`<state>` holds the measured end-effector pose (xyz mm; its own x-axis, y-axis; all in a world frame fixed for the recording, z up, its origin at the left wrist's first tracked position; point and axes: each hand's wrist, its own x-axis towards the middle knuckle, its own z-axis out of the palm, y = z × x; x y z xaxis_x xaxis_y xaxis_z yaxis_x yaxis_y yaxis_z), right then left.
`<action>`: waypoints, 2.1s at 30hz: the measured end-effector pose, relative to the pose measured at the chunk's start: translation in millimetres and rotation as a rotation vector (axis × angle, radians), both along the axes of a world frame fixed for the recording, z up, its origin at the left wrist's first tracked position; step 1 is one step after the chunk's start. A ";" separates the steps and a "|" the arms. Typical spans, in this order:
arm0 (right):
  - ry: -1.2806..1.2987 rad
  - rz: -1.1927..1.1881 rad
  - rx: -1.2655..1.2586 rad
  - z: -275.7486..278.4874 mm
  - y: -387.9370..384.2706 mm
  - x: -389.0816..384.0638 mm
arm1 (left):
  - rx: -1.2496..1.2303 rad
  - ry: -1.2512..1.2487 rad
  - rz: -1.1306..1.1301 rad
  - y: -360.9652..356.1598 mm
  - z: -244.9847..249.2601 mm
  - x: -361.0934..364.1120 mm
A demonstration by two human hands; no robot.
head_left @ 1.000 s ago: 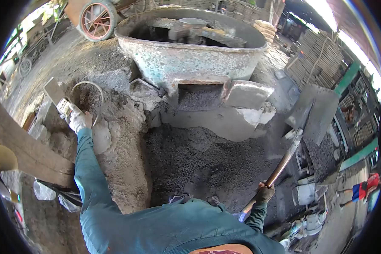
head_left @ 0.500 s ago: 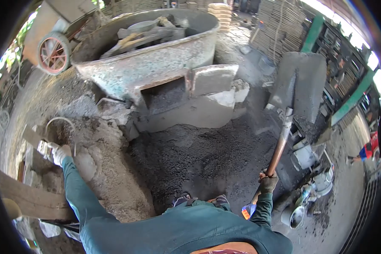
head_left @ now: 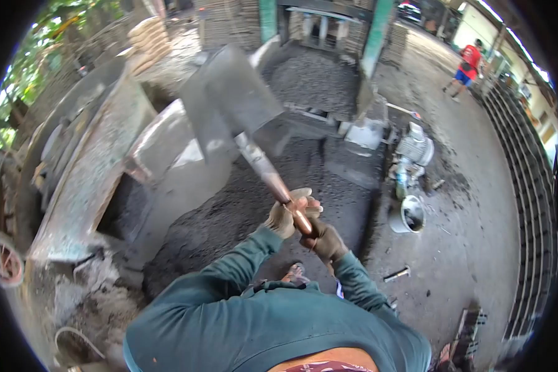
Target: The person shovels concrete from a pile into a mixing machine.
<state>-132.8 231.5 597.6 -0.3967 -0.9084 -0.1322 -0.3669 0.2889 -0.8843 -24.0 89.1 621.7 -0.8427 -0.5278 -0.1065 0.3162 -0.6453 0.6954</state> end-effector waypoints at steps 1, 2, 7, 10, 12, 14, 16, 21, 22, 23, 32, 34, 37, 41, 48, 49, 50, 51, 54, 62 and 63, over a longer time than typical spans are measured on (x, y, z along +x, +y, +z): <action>0.221 -0.059 0.097 28.8 17.8 -4.1 | 0.083 0.066 0.025 -3.7 -26.5 -30.3; 0.233 -0.104 -0.005 45.1 41.8 -18.4 | 0.044 0.015 0.047 -2.3 -25.9 -49.0; 0.640 -0.410 0.427 6.5 228.9 -67.6 | 0.268 -0.180 0.129 -21.3 -39.1 -128.5; 0.335 -0.856 0.383 -32.4 303.0 -57.2 | 0.339 -0.282 0.123 -22.5 -28.3 -172.6; -0.192 -1.183 0.098 -34.4 308.7 -49.8 | 0.404 -0.257 0.089 -15.3 -13.8 -195.1; -0.727 -1.414 -0.287 -61.1 324.5 -42.5 | 0.471 -0.219 0.016 -10.6 3.5 -211.1; -0.853 -1.424 -0.329 -46.4 316.2 -32.6 | 0.537 -0.204 -0.046 -20.6 3.0 -238.7; -1.038 -1.357 -0.562 3.1 205.8 -21.3 | 0.519 -0.266 -0.294 -126.2 -39.5 -306.5; -1.039 -1.383 -0.592 -0.2 182.2 -20.2 | 0.509 -0.310 -0.286 -151.4 -43.1 -315.0; -1.040 -1.404 -0.622 -5.3 157.5 -21.4 | 0.497 -0.352 -0.274 -174.2 -46.1 -325.5; -0.999 -1.442 -0.708 4.1 -60.6 -75.0 | 0.269 -0.235 -0.327 -347.5 -54.2 -424.2; -1.059 -1.312 -0.897 9.7 -111.8 -91.2 | 0.195 -0.222 -0.285 -387.5 -39.7 -449.5; -0.850 -1.263 -0.727 54.6 -182.7 -107.5 | 0.176 -0.180 -0.273 -449.8 -42.6 -496.8; -0.676 -1.136 -0.779 77.0 -141.1 -102.4 | 0.241 -0.175 -0.243 -405.3 9.5 -454.0; -0.672 -1.687 -0.495 -27.9 57.7 -28.6 | 0.404 -0.082 -0.514 -227.9 -1.2 -344.5; -0.720 -1.710 -0.489 -43.2 79.2 -9.0 | 0.372 -0.123 -0.528 -204.7 -3.0 -330.7; -0.769 -1.731 -0.487 -56.3 99.2 11.0 | 0.357 -0.138 -0.552 -183.2 -5.7 -316.6; -0.834 -1.742 -0.454 -66.4 120.7 31.8 | 0.342 -0.151 -0.576 -162.1 -10.0 -302.5; -0.821 -1.861 -0.379 -99.2 185.1 93.5 | 0.391 -0.181 -0.620 -106.4 -35.2 -264.4; -0.830 -1.930 -0.339 -60.3 261.2 186.0 | 0.495 -0.315 -0.652 -37.1 -50.5 -209.2; -0.833 -1.902 -0.339 -40.9 250.1 180.5 | 0.527 -0.321 -0.670 -42.1 -54.3 -213.5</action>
<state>47.7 481.6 556.7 -0.5928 0.4278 -0.6823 0.5320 -0.4280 -0.7306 -237.6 47.0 567.4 -0.8435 0.2450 -0.4780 -0.3974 -0.8833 0.2485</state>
